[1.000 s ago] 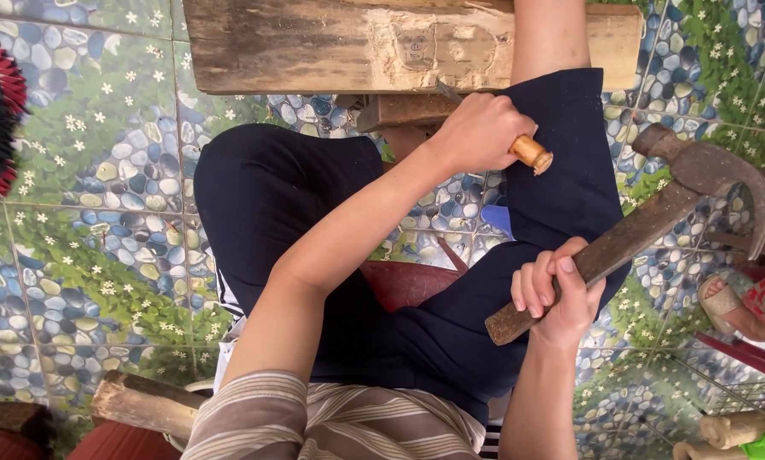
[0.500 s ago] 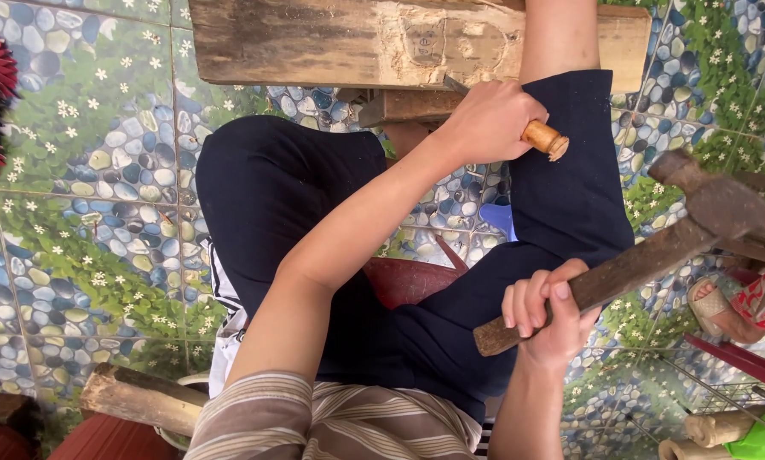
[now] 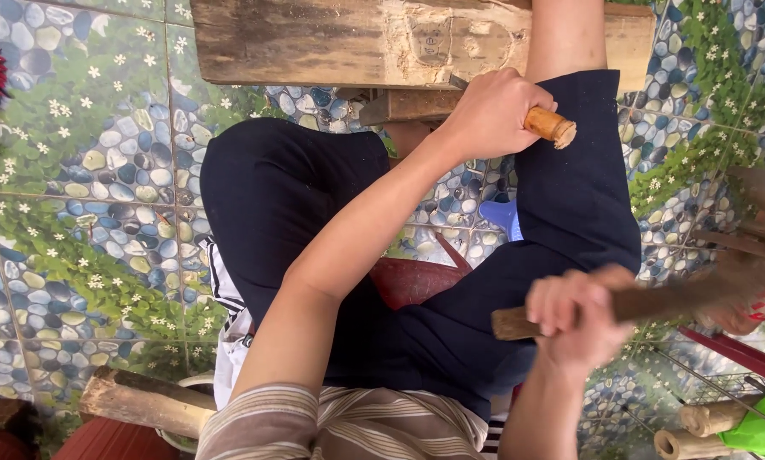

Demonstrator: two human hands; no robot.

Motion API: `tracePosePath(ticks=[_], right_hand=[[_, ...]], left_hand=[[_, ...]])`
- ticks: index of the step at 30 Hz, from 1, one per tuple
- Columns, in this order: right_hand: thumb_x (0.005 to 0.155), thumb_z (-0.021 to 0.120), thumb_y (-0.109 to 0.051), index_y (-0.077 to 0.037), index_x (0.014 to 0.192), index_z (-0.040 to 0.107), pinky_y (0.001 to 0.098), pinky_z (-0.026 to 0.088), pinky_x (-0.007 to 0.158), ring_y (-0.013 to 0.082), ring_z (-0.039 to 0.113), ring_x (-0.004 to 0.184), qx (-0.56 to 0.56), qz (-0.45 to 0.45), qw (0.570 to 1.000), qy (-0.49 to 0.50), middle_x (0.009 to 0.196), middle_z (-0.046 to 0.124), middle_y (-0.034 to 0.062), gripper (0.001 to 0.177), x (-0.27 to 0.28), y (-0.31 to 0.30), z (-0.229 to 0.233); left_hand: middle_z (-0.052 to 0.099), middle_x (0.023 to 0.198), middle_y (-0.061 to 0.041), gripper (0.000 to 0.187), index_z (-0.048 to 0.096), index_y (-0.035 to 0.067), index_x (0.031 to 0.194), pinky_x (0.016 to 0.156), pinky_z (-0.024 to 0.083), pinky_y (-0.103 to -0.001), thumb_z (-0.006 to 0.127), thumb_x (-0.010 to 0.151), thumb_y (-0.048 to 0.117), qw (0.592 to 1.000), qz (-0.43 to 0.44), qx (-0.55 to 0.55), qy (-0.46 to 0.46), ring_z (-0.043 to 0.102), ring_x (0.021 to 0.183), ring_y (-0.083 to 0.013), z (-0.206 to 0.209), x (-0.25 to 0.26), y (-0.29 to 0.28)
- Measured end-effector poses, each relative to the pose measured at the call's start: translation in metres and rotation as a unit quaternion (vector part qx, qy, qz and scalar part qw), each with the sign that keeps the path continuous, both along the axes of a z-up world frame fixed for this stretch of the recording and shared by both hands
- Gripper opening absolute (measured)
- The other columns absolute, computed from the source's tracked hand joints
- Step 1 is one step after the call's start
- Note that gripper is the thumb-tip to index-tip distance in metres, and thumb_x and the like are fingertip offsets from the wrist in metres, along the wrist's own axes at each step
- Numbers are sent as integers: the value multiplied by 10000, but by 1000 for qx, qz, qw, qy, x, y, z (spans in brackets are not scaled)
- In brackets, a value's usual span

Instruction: Carving a design into a wooden plank using a hammer and chisel while sitting on the floor.

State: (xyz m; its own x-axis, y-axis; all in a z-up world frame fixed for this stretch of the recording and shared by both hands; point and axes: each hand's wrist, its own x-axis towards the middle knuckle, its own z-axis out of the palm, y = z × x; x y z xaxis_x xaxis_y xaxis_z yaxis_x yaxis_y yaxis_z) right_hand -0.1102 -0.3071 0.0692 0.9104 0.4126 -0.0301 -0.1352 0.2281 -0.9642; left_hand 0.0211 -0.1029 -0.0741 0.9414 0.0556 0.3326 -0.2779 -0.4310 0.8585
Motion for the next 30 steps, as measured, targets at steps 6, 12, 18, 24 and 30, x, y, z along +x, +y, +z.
tracePosePath(ticks=[6, 12, 18, 24, 30], right_hand=[[946, 489, -142, -132, 573, 464, 298, 267, 412, 152, 292, 365, -78, -65, 986, 134, 461, 279, -15, 374, -10, -9, -42], [1020, 525, -149, -157, 818, 402, 246, 279, 407, 86, 293, 366, -53, -51, 997, 28, 520, 276, -23, 236, -7, 40, -17], [1019, 524, -62, -127, 981, 492, 249, 282, 373, 83, 295, 344, -111, -14, 993, 26, 502, 274, -35, 82, -8, 25, -17], [1037, 454, -200, -242, 950, 389, 270, 334, 414, 113, 312, 391, -44, -84, 983, -159, 544, 297, -22, 117, -15, 29, 14], [983, 492, -109, -158, 749, 419, 252, 271, 346, 84, 273, 333, -60, -54, 991, 104, 490, 285, -42, 250, -6, 55, 5]], left_hand=[[424, 411, 16, 182, 568, 218, 529, 431, 309, -362, 621, 689, 147, 1000, 14, -19, -1, 452, 421, -220, 1, 3, 0], [443, 409, 59, 201, 549, 223, 524, 414, 315, -317, 631, 681, 128, 999, 16, -31, -28, 477, 388, -140, -3, 1, 0], [592, 470, -6, 142, 614, 243, 564, 443, 351, -438, 656, 699, 248, 999, 36, -8, -8, 596, 508, -302, -8, 4, -1], [440, 409, 89, 193, 541, 232, 528, 410, 282, -279, 618, 680, 141, 996, 35, -56, -56, 465, 390, -86, -5, 2, 0], [543, 422, 79, 159, 643, 253, 546, 384, 312, -330, 637, 699, 213, 996, 57, -51, -47, 563, 401, -135, -6, 2, -1]])
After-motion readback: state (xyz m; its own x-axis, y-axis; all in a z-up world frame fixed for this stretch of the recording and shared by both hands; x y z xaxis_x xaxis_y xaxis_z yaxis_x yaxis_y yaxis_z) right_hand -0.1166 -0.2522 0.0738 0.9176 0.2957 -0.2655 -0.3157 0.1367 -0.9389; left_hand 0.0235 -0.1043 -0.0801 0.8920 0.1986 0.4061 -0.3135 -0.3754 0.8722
